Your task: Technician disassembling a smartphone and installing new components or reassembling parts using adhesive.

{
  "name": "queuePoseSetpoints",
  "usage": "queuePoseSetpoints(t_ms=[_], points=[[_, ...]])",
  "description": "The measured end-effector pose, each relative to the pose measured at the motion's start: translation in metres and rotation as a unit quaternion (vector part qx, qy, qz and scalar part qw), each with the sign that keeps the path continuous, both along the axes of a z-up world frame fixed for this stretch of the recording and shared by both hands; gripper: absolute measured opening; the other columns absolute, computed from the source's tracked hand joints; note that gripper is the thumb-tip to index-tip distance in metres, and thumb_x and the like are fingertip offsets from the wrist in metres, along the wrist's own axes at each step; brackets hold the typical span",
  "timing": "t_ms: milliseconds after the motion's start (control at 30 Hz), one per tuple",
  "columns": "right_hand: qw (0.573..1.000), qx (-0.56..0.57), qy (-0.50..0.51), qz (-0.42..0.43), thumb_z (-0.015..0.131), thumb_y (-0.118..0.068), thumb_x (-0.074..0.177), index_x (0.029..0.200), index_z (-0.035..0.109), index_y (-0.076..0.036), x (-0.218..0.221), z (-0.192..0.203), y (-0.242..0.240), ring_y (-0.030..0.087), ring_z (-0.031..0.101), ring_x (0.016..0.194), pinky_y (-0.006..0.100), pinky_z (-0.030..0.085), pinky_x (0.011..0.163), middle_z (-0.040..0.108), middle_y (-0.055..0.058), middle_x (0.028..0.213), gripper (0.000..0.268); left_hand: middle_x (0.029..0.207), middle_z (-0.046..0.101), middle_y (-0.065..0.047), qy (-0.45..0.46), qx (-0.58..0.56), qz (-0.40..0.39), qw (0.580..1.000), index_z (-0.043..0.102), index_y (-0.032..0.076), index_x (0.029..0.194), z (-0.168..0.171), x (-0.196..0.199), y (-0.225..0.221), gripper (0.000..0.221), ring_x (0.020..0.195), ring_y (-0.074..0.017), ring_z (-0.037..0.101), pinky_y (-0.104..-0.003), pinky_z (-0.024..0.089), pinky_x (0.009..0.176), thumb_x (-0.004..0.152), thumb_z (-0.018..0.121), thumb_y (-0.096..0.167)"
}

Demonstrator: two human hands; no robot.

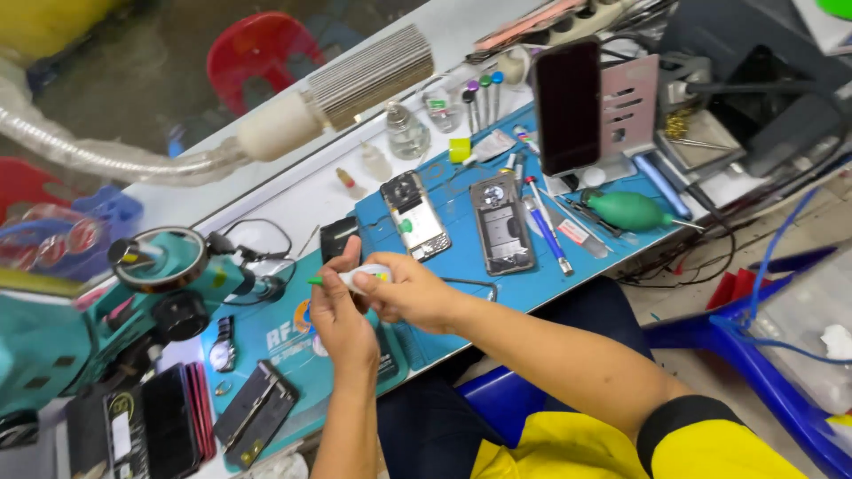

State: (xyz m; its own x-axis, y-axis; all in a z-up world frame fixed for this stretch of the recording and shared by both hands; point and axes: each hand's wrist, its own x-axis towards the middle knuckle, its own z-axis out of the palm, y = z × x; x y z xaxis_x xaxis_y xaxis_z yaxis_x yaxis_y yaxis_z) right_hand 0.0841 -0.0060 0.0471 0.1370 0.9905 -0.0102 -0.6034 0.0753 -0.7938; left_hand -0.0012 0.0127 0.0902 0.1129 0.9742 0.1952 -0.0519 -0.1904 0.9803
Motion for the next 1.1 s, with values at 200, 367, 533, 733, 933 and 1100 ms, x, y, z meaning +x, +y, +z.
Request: queuePoseSetpoints(t_ms=[200, 367, 533, 733, 933, 1100], points=[[0.972, -0.048, -0.225, 0.034, 0.042, -0.053, 0.110, 0.134, 0.035, -0.013, 0.029, 0.001, -0.020, 0.016, 0.061, 0.050, 0.026, 0.046, 0.045, 0.069, 0.013, 0.075, 0.048, 0.125, 0.074, -0.009, 0.173, 0.158, -0.122, 0.964, 0.072, 0.012, 0.113, -0.004, -0.011, 0.020, 0.026, 0.118, -0.0245, 0.068, -0.038, 0.052, 0.098, 0.105, 0.056, 0.031], [0.759, 0.007, -0.625, -0.181, 0.065, -0.024, 0.098, 0.126, 0.056, -0.004, 0.098, 0.007, -0.084, 0.031, 0.073, 0.074, 0.036, 0.057, 0.059, 0.071, 0.018, 0.092, 0.035, 0.111, 0.072, -0.007, 0.310, 0.231, -0.026, 0.922, 0.075, 0.009, 0.108, -0.017, -0.014, 0.099, 0.021, 0.098, -0.0274, 0.070, -0.038, 0.056, 0.087, 0.106, 0.065, 0.027], [0.363, -0.107, -0.874, -0.305, 0.069, -0.022, 0.091, 0.090, 0.072, -0.015, 0.192, -0.047, -0.119, 0.027, 0.066, 0.083, 0.040, 0.054, 0.063, 0.061, 0.004, 0.079, 0.007, 0.101, 0.068, -0.007, 0.387, 0.251, 0.075, 0.884, 0.078, 0.011, 0.109, -0.079, -0.031, 0.202, 0.020, 0.091, -0.0267, 0.072, -0.039, 0.057, 0.085, 0.098, 0.078, 0.028], [0.366, -0.294, -0.846, -0.251, 0.071, -0.014, 0.084, 0.086, 0.079, -0.015, 0.210, -0.022, -0.133, 0.034, 0.058, 0.095, 0.047, 0.043, 0.074, 0.063, 0.012, 0.088, 0.009, 0.100, 0.067, -0.013, 0.455, 0.162, 0.088, 0.871, 0.077, 0.010, 0.114, -0.150, -0.020, 0.287, 0.025, 0.102, -0.0366, 0.069, -0.049, 0.057, 0.086, 0.101, 0.074, 0.031], [0.382, -0.343, -0.847, -0.142, 0.074, 0.003, 0.074, 0.077, 0.072, -0.012, 0.223, -0.041, -0.119, 0.035, 0.049, 0.118, 0.050, 0.044, 0.089, 0.059, 0.010, 0.108, 0.016, 0.115, 0.069, -0.023, 0.518, 0.066, 0.114, 0.845, 0.077, 0.011, 0.118, -0.106, -0.004, 0.268, 0.033, 0.115, -0.0487, 0.057, -0.067, 0.055, 0.076, 0.109, 0.063, 0.040], [0.388, -0.287, -0.858, -0.175, 0.077, 0.007, 0.069, 0.073, 0.068, -0.012, 0.219, -0.041, -0.116, 0.034, 0.052, 0.103, 0.047, 0.044, 0.083, 0.058, 0.011, 0.103, 0.021, 0.111, 0.076, -0.024, 0.542, 0.096, 0.124, 0.826, 0.078, 0.005, 0.118, -0.123, -0.011, 0.284, 0.033, 0.107, -0.0478, 0.067, -0.057, 0.052, 0.091, 0.105, 0.074, 0.035]])
